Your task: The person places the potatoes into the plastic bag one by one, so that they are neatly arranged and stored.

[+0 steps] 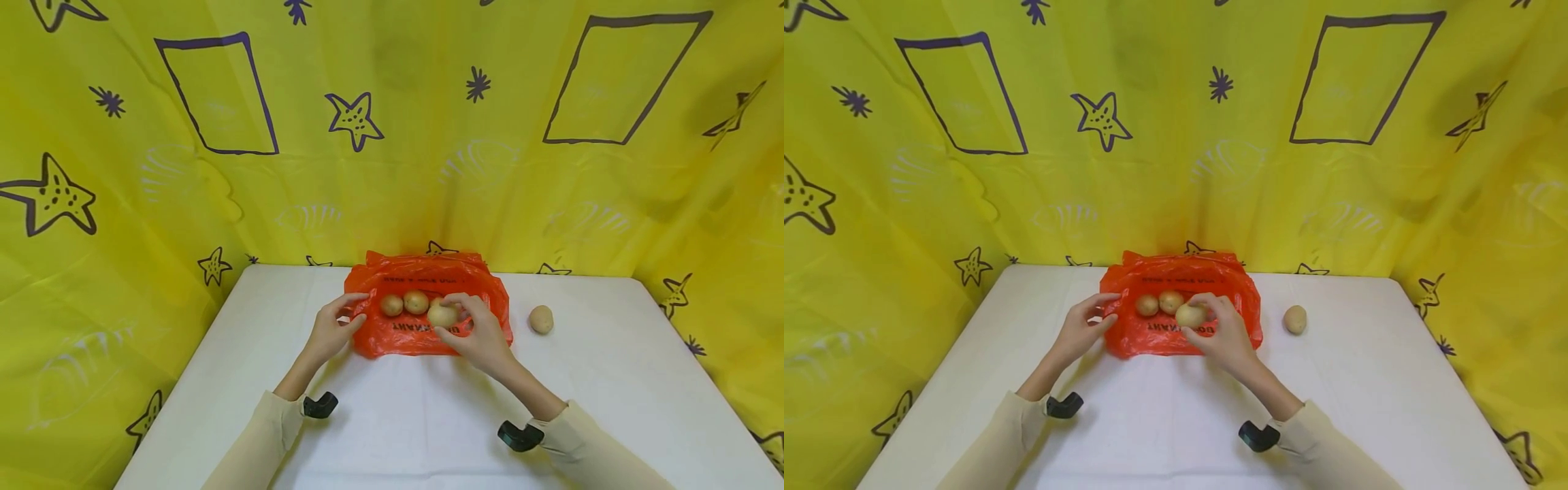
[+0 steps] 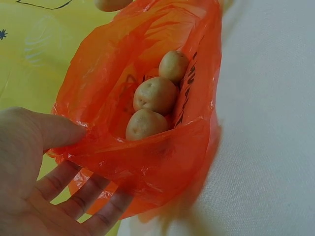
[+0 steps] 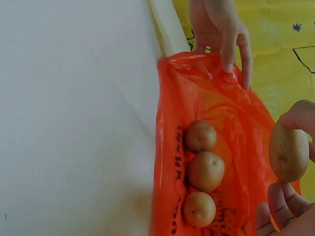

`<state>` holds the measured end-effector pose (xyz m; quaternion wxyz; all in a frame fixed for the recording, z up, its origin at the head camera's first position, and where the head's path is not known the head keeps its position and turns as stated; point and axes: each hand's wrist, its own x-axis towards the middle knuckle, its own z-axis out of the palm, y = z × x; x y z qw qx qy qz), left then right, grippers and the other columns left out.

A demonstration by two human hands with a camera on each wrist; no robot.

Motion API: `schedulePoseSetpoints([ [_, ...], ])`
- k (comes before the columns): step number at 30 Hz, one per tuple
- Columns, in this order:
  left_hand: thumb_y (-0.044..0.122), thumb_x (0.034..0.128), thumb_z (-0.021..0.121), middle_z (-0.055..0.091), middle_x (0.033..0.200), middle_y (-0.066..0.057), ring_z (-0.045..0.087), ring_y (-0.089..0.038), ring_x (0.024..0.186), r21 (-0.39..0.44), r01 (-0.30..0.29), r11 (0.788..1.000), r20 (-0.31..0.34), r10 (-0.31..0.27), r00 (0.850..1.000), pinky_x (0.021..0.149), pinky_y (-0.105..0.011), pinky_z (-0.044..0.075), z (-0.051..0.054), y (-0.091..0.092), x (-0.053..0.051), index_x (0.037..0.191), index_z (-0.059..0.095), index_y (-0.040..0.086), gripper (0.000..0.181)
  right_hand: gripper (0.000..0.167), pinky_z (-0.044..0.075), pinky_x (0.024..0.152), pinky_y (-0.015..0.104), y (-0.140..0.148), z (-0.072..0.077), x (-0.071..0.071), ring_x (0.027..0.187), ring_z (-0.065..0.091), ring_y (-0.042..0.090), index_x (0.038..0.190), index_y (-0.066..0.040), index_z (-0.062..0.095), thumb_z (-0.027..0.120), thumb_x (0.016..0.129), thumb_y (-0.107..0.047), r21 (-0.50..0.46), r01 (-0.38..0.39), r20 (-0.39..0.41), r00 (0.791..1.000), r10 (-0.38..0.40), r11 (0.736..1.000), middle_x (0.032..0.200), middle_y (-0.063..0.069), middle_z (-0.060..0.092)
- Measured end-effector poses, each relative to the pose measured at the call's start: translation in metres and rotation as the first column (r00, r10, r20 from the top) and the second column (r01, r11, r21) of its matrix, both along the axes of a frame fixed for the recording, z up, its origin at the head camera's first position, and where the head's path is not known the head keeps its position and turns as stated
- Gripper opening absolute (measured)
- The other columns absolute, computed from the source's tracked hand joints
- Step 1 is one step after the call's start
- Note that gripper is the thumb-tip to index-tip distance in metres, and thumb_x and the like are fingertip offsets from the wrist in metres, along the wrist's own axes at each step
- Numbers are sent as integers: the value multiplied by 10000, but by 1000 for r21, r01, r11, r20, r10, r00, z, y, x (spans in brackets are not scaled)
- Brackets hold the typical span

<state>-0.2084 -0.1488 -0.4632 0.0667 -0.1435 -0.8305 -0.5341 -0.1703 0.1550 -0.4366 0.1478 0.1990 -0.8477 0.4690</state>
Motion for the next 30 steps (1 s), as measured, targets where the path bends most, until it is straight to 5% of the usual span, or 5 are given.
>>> schedulePoseSetpoints([
  [13, 32, 943, 706, 677, 1200, -94, 646, -286, 1004, -6, 0, 1000, 11, 0, 1000, 791, -313, 549, -2, 1, -1, 1285, 697, 121, 353, 413, 524, 716, 298, -31, -12, -13, 955, 612, 402, 1203, -171, 628, 844, 852, -156, -112, 8, 198, 980, 14, 994, 1104, 100, 621],
  [24, 0, 929, 719, 686, 1227, -90, 657, -279, 989, 13, 13, 1000, -36, -12, 999, 804, -354, 558, -5, -2, -2, 1269, 709, 120, 361, 426, 501, 775, 334, -55, -30, -19, 920, 571, 237, 1212, -149, 649, 855, 840, -167, -119, 51, 198, 980, -27, 992, 1142, 72, 594],
  [30, 1, 930, 718, 689, 1212, -86, 655, -272, 988, 18, 15, 1000, -38, -15, 999, 796, -323, 551, -6, -2, -2, 1271, 707, 122, 362, 433, 482, 708, 293, -66, -40, -22, 816, 568, 214, 1209, -163, 649, 859, 831, -148, -120, 86, 231, 971, -57, 989, 1087, 46, 625],
])
